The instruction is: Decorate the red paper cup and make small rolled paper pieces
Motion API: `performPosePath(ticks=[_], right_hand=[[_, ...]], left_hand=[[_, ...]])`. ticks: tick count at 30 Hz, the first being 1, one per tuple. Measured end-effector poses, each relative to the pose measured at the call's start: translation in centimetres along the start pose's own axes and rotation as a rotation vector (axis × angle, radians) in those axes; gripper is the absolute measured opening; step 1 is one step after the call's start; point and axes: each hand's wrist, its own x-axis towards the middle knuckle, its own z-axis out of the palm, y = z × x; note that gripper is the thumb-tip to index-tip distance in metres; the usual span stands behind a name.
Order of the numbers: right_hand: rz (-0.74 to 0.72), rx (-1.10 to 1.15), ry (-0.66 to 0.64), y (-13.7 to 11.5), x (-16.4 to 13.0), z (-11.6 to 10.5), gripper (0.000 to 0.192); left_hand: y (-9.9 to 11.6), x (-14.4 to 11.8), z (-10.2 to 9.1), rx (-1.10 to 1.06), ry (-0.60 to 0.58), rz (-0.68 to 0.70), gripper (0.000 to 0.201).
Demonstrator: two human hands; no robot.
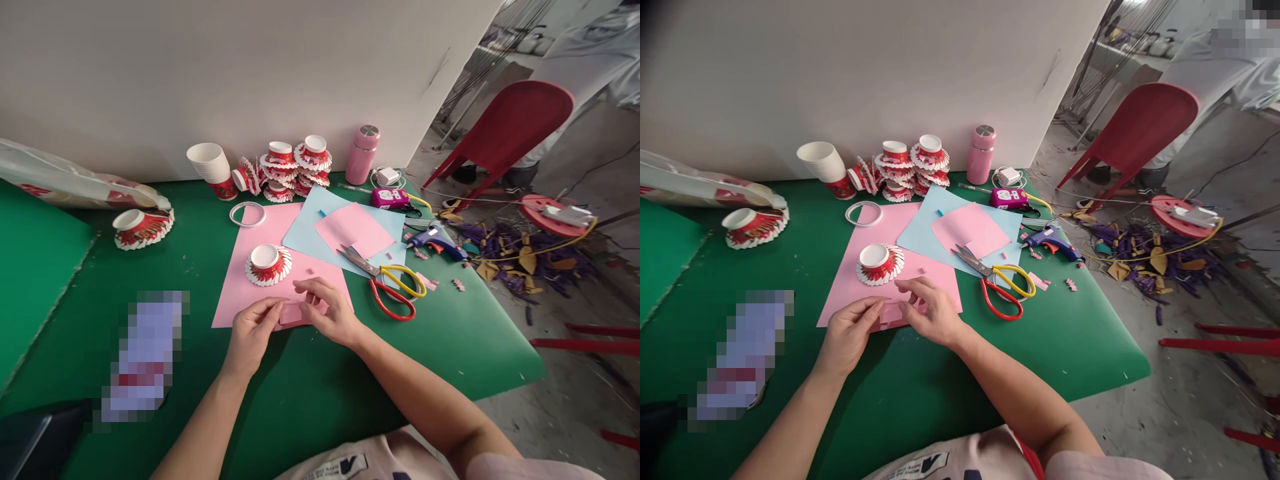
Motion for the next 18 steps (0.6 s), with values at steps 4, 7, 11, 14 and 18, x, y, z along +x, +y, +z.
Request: performPosePath(ticks=[4, 7, 11, 14, 18], right_hand=[[0.136, 0.124, -0.012, -0.5, 0.14, -0.07, 0.024], [0.119, 0.159, 0.014, -0.41, 0.17, 0.16, 0.018], [0.073, 0.152, 0.039, -0.14, 0.16, 0.35, 0.015], [0.057, 0.139, 0.032, -0.02, 0.13, 0.36, 0.015], [0.057, 0.149, 0.02, -0.06, 0.07, 0.4, 0.012]], left_hand=[[0.7, -0.45, 0.19, 0.222, 0.001, 0.205, 0.018], [1.05, -0.73, 0.5, 0.292, 0.026, 0.305, 0.017], [1.02, -0.84, 0.7, 0.344, 0.034, 0.378, 0.016], [0.88, -0.85, 0.64, 0.35, 0.021, 0.405, 0.014], [0.78, -0.84, 0.51, 0.319, -0.004, 0.381, 0.01]])
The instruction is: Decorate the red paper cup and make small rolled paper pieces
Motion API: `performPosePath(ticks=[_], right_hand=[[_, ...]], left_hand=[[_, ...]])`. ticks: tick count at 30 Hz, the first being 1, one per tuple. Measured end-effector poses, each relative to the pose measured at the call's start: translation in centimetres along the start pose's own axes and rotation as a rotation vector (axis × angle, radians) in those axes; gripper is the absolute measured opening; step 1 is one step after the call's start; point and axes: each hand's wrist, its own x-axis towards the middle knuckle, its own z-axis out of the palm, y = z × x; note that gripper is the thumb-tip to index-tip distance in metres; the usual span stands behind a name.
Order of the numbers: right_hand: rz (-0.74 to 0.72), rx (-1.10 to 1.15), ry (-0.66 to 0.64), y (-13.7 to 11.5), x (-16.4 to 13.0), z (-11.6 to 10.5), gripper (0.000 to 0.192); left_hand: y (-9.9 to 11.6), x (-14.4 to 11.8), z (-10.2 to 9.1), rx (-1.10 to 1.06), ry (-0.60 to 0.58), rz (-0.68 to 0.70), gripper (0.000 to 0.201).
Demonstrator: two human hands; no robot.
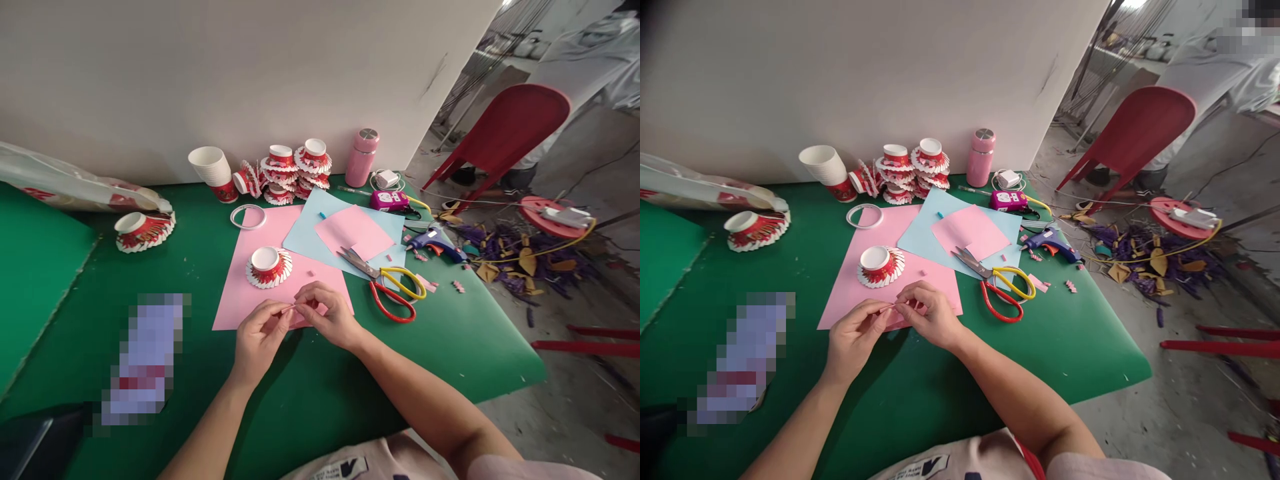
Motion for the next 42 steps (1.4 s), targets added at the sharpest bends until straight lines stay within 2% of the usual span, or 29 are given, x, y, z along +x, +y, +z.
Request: performPosePath(ticks=[4, 9, 14, 20, 25, 31, 42], right_hand=[[0.045, -0.011, -0.037, -0.32, 0.02, -0.07, 0.012], [0.076, -0.023, -0.083, -0.58, 0.08, -0.2, 0.016], [0.182, -0.025, -0.071, -0.16, 0.12, 0.09, 0.02], [0.173, -0.024, -0.072, -0.05, 0.25, 0.09, 0.022], [0.195, -0.022, -0.091, -0.46, 0.4, -0.29, 0.015], [0.154, -0.079, -0.107, -0.68, 0.39, -0.46, 0.01], [0.134, -0.088, -0.13, -0.54, 0.5, -0.55, 0.01]], left_hand=[[-0.11, 0.14, 0.01, -0.023, -0.023, -0.048, 0.013], [-0.23, 0.41, 0.1, -0.111, -0.12, -0.142, 0.019], [-0.44, 0.5, 0.25, -0.18, -0.118, -0.209, 0.024], [-0.92, 0.4, 0.47, -0.228, -0.11, -0.247, 0.026], [-0.55, 0.47, 0.37, -0.183, -0.104, -0.223, 0.025], [-0.28, 0.58, 0.44, -0.105, -0.072, -0.176, 0.026], [-0.23, 0.71, 0.38, 0.013, -0.062, -0.035, 0.022]])
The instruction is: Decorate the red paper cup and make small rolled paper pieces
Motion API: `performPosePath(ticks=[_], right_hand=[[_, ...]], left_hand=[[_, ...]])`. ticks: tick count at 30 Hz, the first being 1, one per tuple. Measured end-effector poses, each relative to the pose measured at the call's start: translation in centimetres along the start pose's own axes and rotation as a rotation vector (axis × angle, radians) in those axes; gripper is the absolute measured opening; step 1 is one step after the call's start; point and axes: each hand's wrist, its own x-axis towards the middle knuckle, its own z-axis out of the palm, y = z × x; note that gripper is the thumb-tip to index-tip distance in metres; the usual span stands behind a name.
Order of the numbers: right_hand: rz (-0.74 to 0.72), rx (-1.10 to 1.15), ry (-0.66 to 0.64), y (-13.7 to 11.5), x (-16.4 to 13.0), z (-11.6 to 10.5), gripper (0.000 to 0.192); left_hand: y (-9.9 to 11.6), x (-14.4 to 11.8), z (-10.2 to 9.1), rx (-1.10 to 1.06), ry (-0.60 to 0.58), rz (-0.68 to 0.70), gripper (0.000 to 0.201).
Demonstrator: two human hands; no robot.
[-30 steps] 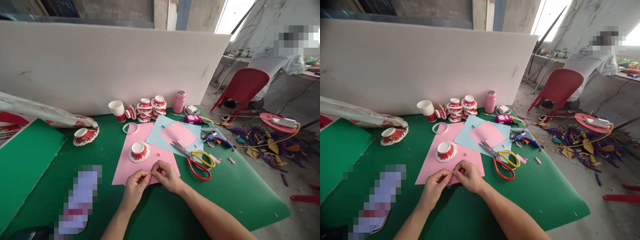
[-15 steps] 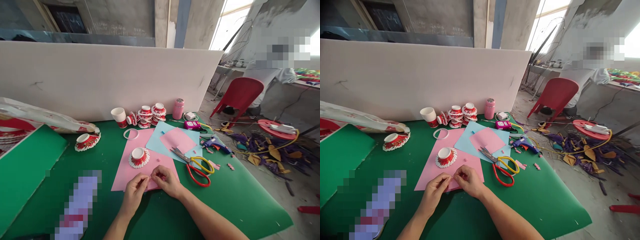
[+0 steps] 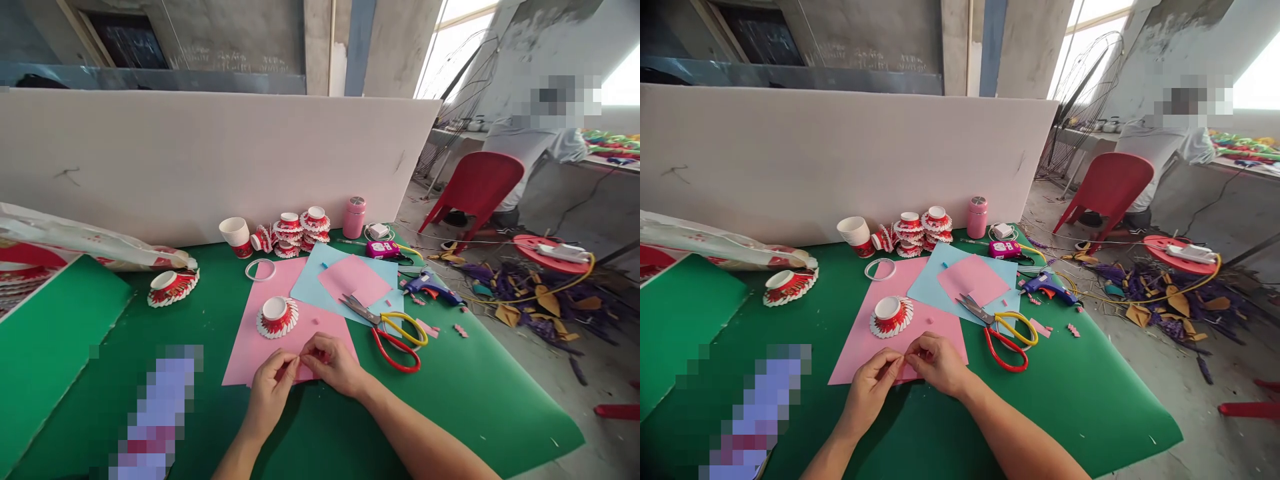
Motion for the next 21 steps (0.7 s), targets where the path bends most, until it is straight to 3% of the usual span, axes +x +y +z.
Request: performPosePath(ticks=[12, 17, 21], right_hand=[[0.056, 0.024, -0.021, 0.2, -0.1, 0.2, 0.007], [0.189, 0.117, -0.081, -0.1, 0.1, 0.1, 0.008], [0.215, 0.199, -0.018, 0.1, 0.1, 0.2, 0.016]], left_hand=[[-0.3, -0.2, 0.2, -0.115, 0.003, -0.121, 0.022], [-0.9, -0.3, 0.3, -0.246, -0.015, -0.238, 0.022], [-1.1, -0.3, 0.4, -0.398, 0.013, -0.306, 0.022]])
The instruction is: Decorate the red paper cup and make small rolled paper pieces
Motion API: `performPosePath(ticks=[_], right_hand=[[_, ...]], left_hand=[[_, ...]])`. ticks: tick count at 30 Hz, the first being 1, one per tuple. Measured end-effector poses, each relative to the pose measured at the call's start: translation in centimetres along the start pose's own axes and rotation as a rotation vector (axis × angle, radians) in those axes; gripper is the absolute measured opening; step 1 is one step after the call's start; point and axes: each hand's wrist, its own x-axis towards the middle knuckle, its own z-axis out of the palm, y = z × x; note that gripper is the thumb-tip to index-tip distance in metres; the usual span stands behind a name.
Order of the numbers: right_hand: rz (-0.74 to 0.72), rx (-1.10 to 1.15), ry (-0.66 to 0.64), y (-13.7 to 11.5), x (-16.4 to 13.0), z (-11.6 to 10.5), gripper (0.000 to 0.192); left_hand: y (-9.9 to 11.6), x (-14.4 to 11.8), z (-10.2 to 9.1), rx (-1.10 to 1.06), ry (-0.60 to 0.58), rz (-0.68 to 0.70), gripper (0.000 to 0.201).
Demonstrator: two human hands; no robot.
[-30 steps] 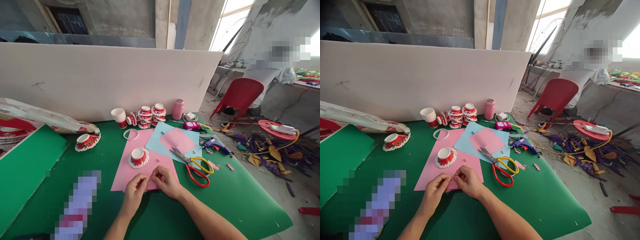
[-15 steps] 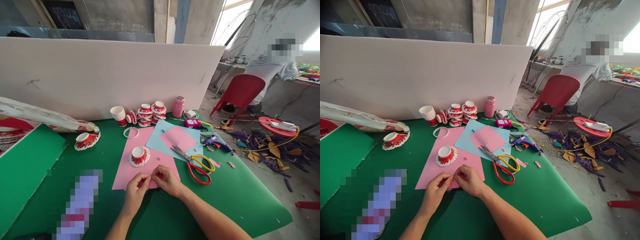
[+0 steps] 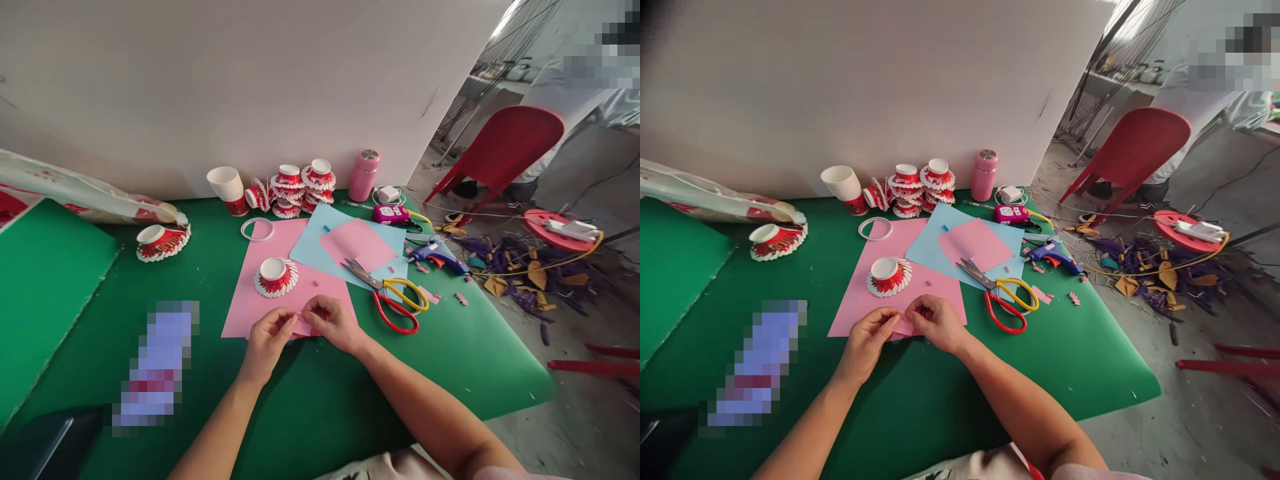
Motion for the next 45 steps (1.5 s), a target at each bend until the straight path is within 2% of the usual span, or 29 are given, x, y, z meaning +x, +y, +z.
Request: performPosePath(ticks=[5, 11, 16, 24, 29, 34, 40, 45], right_hand=[[0.0, 0.068, 0.004, 0.1, 0.0, 0.0, 0.022], [0.083, 0.293, -0.079, 0.5, 0.1, 0.1, 0.038], [0.158, 0.393, -0.117, 0.5, 0.2, 0.0, 0.041], [0.314, 0.557, -0.191, -0.2, 0.1, -0.1, 0.04], [0.438, 0.591, -0.201, -0.1, 0.2, -0.3, 0.03], [0.546, 0.705, -0.285, 0.1, 0.3, -0.5, 0.024], [0.55, 0.814, -0.385, 0.4, 0.2, -0.7, 0.023], [0.554, 0.913, -0.495, 0.5, 0.2, -0.8, 0.022]], left_hand=[[-0.1, -0.1, 0.1, -0.001, -0.042, -0.009, 0.019], [-0.1, -0.2, 0.0, 0.011, -0.021, 0.022, 0.018], [0.0, -0.4, 0.1, 0.028, -0.041, 0.041, 0.016], [0.0, -0.5, 0.1, 0.052, -0.092, 0.084, 0.016], [0.3, -0.4, 0.1, 0.013, -0.165, 0.083, 0.015], [0.8, -0.5, 0.0, 0.041, -0.198, 0.121, 0.015], [1.1, -0.4, -0.3, 0.05, -0.254, 0.134, 0.014], [1.0, -0.4, -0.4, 0.002, -0.239, 0.112, 0.013]])
